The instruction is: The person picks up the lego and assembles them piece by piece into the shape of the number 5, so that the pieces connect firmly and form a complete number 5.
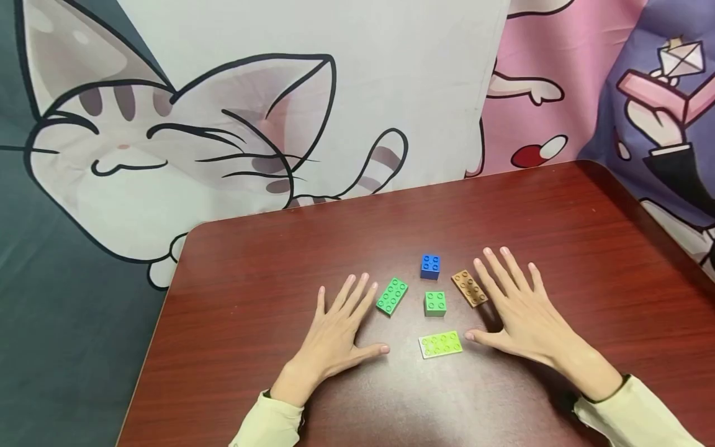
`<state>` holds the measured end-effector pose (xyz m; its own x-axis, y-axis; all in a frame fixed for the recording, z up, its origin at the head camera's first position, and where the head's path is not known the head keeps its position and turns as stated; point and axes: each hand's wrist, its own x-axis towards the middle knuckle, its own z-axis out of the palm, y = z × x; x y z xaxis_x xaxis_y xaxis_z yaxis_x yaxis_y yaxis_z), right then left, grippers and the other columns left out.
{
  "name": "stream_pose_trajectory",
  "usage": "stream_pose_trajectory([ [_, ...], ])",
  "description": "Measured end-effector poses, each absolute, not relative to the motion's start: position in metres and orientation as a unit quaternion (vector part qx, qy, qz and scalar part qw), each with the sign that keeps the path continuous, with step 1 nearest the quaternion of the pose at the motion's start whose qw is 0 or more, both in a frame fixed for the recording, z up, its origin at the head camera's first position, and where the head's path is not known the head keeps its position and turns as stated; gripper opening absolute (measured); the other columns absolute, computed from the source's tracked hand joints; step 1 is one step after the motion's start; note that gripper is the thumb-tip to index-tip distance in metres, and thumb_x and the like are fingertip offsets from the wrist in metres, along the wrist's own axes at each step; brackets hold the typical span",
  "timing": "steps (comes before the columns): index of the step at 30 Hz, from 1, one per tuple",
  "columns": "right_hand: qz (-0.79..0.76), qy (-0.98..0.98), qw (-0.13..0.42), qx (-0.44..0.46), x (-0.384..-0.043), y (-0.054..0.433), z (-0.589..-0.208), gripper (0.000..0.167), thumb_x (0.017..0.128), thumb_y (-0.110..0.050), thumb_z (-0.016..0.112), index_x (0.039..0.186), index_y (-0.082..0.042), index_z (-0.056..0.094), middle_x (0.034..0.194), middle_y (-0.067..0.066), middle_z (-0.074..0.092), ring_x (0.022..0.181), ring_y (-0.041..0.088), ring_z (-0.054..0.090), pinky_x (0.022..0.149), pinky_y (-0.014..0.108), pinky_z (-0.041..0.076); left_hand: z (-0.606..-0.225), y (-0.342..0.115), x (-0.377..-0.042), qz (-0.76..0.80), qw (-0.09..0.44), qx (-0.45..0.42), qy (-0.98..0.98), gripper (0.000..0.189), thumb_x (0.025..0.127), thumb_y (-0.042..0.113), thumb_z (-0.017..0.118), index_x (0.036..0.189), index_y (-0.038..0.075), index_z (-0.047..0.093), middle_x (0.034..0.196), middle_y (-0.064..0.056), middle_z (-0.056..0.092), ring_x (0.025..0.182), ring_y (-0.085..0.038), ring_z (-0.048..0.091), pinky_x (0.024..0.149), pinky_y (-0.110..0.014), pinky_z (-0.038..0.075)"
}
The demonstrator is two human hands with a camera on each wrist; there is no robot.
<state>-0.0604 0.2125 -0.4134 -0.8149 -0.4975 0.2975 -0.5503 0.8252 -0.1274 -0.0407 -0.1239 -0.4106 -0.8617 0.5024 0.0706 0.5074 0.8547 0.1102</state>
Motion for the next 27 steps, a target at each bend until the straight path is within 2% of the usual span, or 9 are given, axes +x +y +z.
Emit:
stream_pose_trajectory([
  [6, 0.114, -0.945, 0.119, 0.281, -0.061, 0.21, -0.413, 0.111, 0.062, -0.073, 0.064, 0.148, -0.016, 0.024, 0.154, 0.012, 0.005, 0.139, 0.034, 0.0, 0.099, 0.067, 0.01, -0.411, -0.119, -0.04, -0.058, 0.019, -0.265, -0.962, 0.097, 0.076, 0.079, 0.04, 0.15, 0.022, 0.016, 0.155, 0.001, 0.009, 0.141, -0.021, 0.002, 0.103, -0.064, 0.012],
  [11, 0.119, -0.946, 0.115, 0.279, -0.062, 0.207, -0.413, 0.109, 0.062, -0.072, 0.064, 0.148, -0.017, 0.026, 0.154, 0.011, 0.005, 0.139, 0.034, 0.0, 0.099, 0.067, 0.009, -0.41, -0.115, -0.039, -0.062, 0.014, -0.27, -0.961, 0.093, 0.077, 0.079, 0.04, 0.15, 0.027, 0.015, 0.155, 0.002, 0.006, 0.141, -0.023, 0.0, 0.102, -0.065, 0.011],
  [18, 0.131, -0.949, 0.105, 0.267, -0.063, 0.207, -0.411, 0.106, 0.065, -0.07, 0.065, 0.148, -0.019, 0.023, 0.155, 0.01, 0.004, 0.139, 0.033, -0.002, 0.098, 0.069, 0.008, -0.411, -0.11, -0.038, -0.078, 0.023, -0.277, -0.957, 0.085, 0.077, 0.077, 0.043, 0.148, 0.034, 0.022, 0.155, 0.0, 0.008, 0.141, -0.025, -0.002, 0.099, -0.068, 0.012],
  [27, 0.155, -0.947, 0.09, 0.265, -0.068, 0.199, -0.41, 0.105, 0.066, -0.067, 0.066, 0.149, -0.02, 0.022, 0.155, 0.01, 0.004, 0.139, 0.034, 0.0, 0.097, 0.069, 0.012, -0.409, -0.098, -0.032, -0.102, -0.003, -0.281, -0.954, 0.086, 0.077, 0.077, 0.043, 0.148, 0.033, 0.022, 0.155, 0.005, -0.007, 0.14, -0.025, -0.009, 0.098, -0.069, 0.012],
])
